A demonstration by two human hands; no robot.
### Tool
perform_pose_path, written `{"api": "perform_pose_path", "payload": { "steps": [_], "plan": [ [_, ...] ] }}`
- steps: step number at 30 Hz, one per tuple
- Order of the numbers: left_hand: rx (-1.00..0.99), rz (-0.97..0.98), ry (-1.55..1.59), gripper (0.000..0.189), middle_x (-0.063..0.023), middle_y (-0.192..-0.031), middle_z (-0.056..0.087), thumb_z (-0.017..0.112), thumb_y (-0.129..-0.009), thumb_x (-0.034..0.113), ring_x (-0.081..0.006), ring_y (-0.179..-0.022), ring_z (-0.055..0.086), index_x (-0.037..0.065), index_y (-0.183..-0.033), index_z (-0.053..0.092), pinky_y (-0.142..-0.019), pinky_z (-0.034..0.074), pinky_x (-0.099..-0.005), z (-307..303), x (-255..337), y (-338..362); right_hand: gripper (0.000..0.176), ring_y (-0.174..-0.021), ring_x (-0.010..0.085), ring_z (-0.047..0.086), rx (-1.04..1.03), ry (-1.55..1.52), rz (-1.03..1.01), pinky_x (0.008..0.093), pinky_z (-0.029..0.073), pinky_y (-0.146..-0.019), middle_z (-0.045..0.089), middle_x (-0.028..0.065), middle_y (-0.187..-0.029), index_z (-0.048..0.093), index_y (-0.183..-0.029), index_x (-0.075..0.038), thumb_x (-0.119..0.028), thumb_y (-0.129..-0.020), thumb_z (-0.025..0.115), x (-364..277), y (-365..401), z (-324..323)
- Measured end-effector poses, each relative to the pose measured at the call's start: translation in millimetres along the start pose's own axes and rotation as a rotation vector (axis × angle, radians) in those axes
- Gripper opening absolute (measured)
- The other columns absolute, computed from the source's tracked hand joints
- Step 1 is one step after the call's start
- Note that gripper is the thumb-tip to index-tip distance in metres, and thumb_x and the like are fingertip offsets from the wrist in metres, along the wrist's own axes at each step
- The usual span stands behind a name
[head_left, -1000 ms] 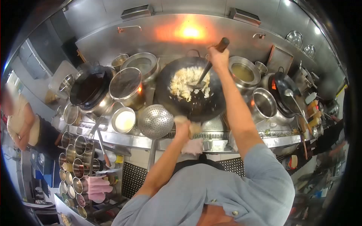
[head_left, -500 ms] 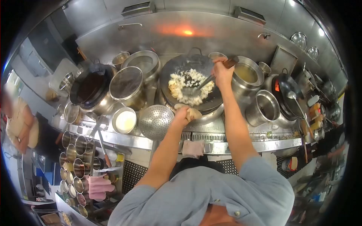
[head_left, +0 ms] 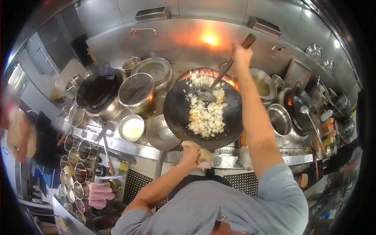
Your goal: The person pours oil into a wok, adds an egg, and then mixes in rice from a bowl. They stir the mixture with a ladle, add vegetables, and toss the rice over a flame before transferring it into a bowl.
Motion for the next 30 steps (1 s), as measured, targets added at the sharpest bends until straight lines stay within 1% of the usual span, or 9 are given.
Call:
{"api": "perform_pose_path", "payload": {
  "steps": [2, 3, 8, 13, 16, 20, 24, 28, 30],
  "plan": [
    [0.014, -0.048, -0.065, 0.006, -0.0085, -0.084, 0.061, 0.050, -0.089, 0.012, -0.0201, -0.068, 0.061, 0.007, -0.093, 0.053, -0.050, 0.049, -0.0346, 1, 1, -26, 0.006, -0.041, 0.0149, 0.046, -0.059, -0.009, 0.034, 0.0315, 0.036, -0.038, 0.048, 0.0035, -0.055, 0.055, -0.076, -0.003, -0.006, -0.076, 0.060, -4, 11, 7],
    [-0.257, -0.140, -0.042, 0.007, -0.0090, -0.081, 0.060, 0.049, -0.089, 0.013, -0.0199, -0.065, 0.060, 0.007, -0.092, 0.053, -0.048, 0.048, -0.0339, 32, 28, -22, 0.006, -0.041, 0.0148, 0.046, -0.082, -0.017, 0.051, 0.0313, 0.036, -0.038, 0.048, 0.0035, -0.055, 0.055, -0.075, -0.003, -0.006, -0.076, 0.060, -3, 19, 8],
    [-0.236, -0.008, -0.055, 0.008, -0.0050, -0.068, 0.051, 0.051, -0.089, 0.011, -0.0211, -0.057, 0.055, 0.006, -0.082, 0.049, -0.047, 0.046, -0.0356, -30, -38, -43, 0.006, -0.043, 0.0122, 0.043, -0.025, 0.003, -0.070, 0.0297, 0.036, -0.040, 0.048, 0.0019, -0.056, 0.058, -0.081, 0.000, -0.004, -0.077, 0.057, 21, 14, -7],
    [-0.079, -0.089, 0.061, 0.013, -0.0069, -0.074, 0.053, 0.053, -0.091, 0.015, -0.0174, -0.055, 0.051, 0.005, -0.086, 0.047, -0.044, 0.044, -0.0335, 45, 37, -22, 0.009, -0.048, 0.0117, 0.049, -0.050, 0.070, 0.021, 0.0288, 0.038, -0.045, 0.054, 0.0035, -0.060, 0.059, -0.081, 0.001, -0.007, -0.077, 0.060, -7, 34, 1],
    [-0.419, -0.082, 0.036, 0.009, -0.0093, -0.083, 0.055, 0.048, -0.088, 0.005, -0.0198, -0.057, 0.055, 0.006, -0.096, 0.046, -0.047, 0.048, -0.0327, 8, -12, -113, 0.004, -0.044, 0.0136, 0.045, -0.138, 0.088, -0.074, 0.0304, 0.035, -0.040, 0.049, 0.0028, -0.058, 0.058, -0.080, -0.002, -0.003, -0.076, 0.060, 56, 44, -7],
    [-0.116, 0.132, -0.003, 0.014, -0.0086, -0.078, 0.053, 0.047, -0.085, -0.001, -0.0193, -0.054, 0.053, 0.007, -0.097, 0.044, -0.039, 0.043, -0.0329, -5, -3, -30, 0.009, -0.048, 0.0114, 0.048, 0.009, -0.081, -0.087, 0.0285, 0.039, -0.043, 0.053, 0.0019, -0.061, 0.056, -0.073, -0.005, -0.008, -0.075, 0.065, 4, -2, -37],
    [-0.071, 0.054, -0.012, 0.014, -0.0097, -0.082, 0.054, 0.052, -0.086, 0.007, -0.0203, -0.054, 0.054, 0.006, -0.098, 0.045, -0.036, 0.040, -0.0327, 14, 27, -91, 0.006, -0.044, 0.0105, 0.042, -0.102, -0.234, -0.164, 0.0273, 0.035, -0.041, 0.046, 0.0009, -0.058, 0.056, -0.083, -0.001, -0.004, -0.079, 0.059, -63, 7, -49],
    [-0.042, -0.136, -0.302, 0.020, -0.0104, -0.088, 0.057, 0.053, -0.088, 0.017, -0.0230, -0.073, 0.059, 0.007, -0.104, 0.048, -0.043, 0.044, -0.0325, 22, 25, -141, 0.005, -0.046, 0.0115, 0.046, 0.175, -0.055, -0.308, 0.0277, 0.039, -0.043, 0.049, 0.0016, -0.060, 0.058, -0.082, -0.003, 0.001, -0.079, 0.057, 60, 23, -76],
    [-0.056, -0.089, -0.272, 0.020, -0.0109, -0.089, 0.057, 0.052, -0.088, 0.017, -0.0233, -0.071, 0.059, 0.007, -0.106, 0.048, -0.043, 0.044, -0.0322, 24, 27, -138, 0.005, -0.046, 0.0100, 0.045, -0.005, -0.036, -0.130, 0.0265, 0.037, -0.041, 0.049, 0.0014, -0.061, 0.059, -0.081, -0.003, 0.001, -0.080, 0.057, 82, 48, -59]
  ]
}}
Point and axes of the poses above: each hand's wrist, its own y-axis away from the middle knuckle, its own z-axis out of the palm, x = y × z, the point moved 6 cm from there along -y, towards the middle knuckle
